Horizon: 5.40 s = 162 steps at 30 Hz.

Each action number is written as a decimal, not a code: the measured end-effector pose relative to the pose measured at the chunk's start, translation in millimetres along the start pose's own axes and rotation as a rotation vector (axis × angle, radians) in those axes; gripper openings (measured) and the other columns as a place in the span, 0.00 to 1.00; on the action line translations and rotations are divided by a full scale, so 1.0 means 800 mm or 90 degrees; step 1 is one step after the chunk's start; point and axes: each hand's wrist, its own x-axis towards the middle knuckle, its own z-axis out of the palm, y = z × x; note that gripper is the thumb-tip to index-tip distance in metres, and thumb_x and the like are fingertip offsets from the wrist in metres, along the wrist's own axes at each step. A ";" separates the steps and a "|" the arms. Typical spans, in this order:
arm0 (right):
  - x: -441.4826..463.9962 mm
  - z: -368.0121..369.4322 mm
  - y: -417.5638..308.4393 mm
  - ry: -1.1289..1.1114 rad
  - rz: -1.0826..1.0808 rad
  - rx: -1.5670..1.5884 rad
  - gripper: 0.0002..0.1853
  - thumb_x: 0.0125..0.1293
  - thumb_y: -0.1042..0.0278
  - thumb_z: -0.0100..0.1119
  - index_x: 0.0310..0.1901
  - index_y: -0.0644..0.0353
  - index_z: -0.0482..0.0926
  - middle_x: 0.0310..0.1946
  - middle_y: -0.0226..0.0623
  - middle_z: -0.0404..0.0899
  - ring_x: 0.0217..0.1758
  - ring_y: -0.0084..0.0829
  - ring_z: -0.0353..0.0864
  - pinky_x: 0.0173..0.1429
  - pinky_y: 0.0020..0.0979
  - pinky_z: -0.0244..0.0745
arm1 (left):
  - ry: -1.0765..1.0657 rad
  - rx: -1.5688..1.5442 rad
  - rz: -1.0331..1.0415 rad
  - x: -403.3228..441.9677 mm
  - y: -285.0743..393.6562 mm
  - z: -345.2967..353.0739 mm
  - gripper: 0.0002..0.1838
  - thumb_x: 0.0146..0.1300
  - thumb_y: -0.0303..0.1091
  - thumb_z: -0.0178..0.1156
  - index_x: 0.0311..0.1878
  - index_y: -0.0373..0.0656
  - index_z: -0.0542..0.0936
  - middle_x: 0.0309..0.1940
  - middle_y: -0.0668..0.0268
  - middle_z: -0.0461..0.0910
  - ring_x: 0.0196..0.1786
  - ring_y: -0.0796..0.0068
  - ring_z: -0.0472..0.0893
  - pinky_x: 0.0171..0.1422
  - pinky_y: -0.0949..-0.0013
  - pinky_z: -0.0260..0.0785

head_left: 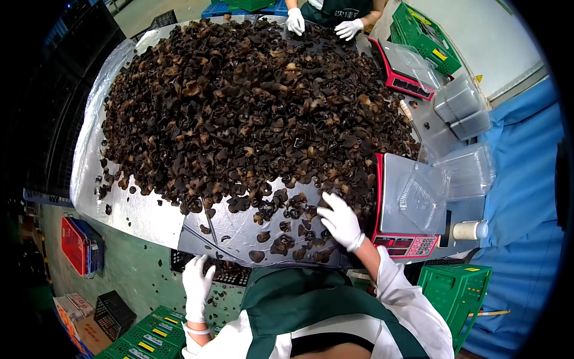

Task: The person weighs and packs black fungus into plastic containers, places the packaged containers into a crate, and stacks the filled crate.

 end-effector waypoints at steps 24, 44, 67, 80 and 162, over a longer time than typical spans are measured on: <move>-0.013 0.007 -0.017 -0.090 -0.052 -0.038 0.07 0.57 0.63 0.62 0.36 0.52 0.80 0.51 0.35 0.77 0.64 0.46 0.69 0.59 0.42 0.68 | -0.009 -0.336 0.356 0.076 0.136 0.091 0.11 0.55 0.29 0.64 0.43 0.45 0.83 0.49 0.61 0.80 0.54 0.59 0.77 0.60 0.61 0.69; 0.073 0.041 -0.075 -0.063 -0.007 0.092 0.12 0.53 0.63 0.62 0.39 0.51 0.75 0.33 0.32 0.75 0.36 0.35 0.77 0.54 0.39 0.66 | -0.192 -0.968 -0.167 0.044 0.132 0.056 0.09 0.62 0.26 0.61 0.43 0.42 0.72 0.47 0.62 0.79 0.46 0.71 0.79 0.52 0.71 0.71; 0.096 0.035 -0.074 -0.112 -0.153 0.110 0.13 0.60 0.61 0.62 0.46 0.51 0.81 0.51 0.36 0.78 0.58 0.39 0.75 0.58 0.36 0.73 | 0.132 -0.562 -0.242 0.007 0.053 0.059 0.08 0.62 0.31 0.61 0.42 0.39 0.82 0.28 0.67 0.80 0.29 0.82 0.75 0.36 0.75 0.69; 0.102 0.038 -0.069 -0.120 -0.202 0.109 0.13 0.57 0.63 0.62 0.45 0.52 0.81 0.45 0.34 0.77 0.51 0.38 0.75 0.51 0.37 0.74 | 0.081 -0.300 -0.047 0.033 0.096 0.074 0.09 0.52 0.29 0.65 0.36 0.43 0.76 0.26 0.64 0.74 0.28 0.63 0.76 0.34 0.66 0.70; 0.015 0.014 -0.041 -0.193 0.047 -0.071 0.65 0.31 0.30 0.71 0.74 0.43 0.52 0.74 0.51 0.46 0.74 0.66 0.44 0.70 0.64 0.47 | -0.131 -0.189 0.382 0.140 0.159 0.080 0.60 0.35 0.58 0.74 0.72 0.43 0.58 0.73 0.47 0.51 0.74 0.38 0.47 0.76 0.47 0.47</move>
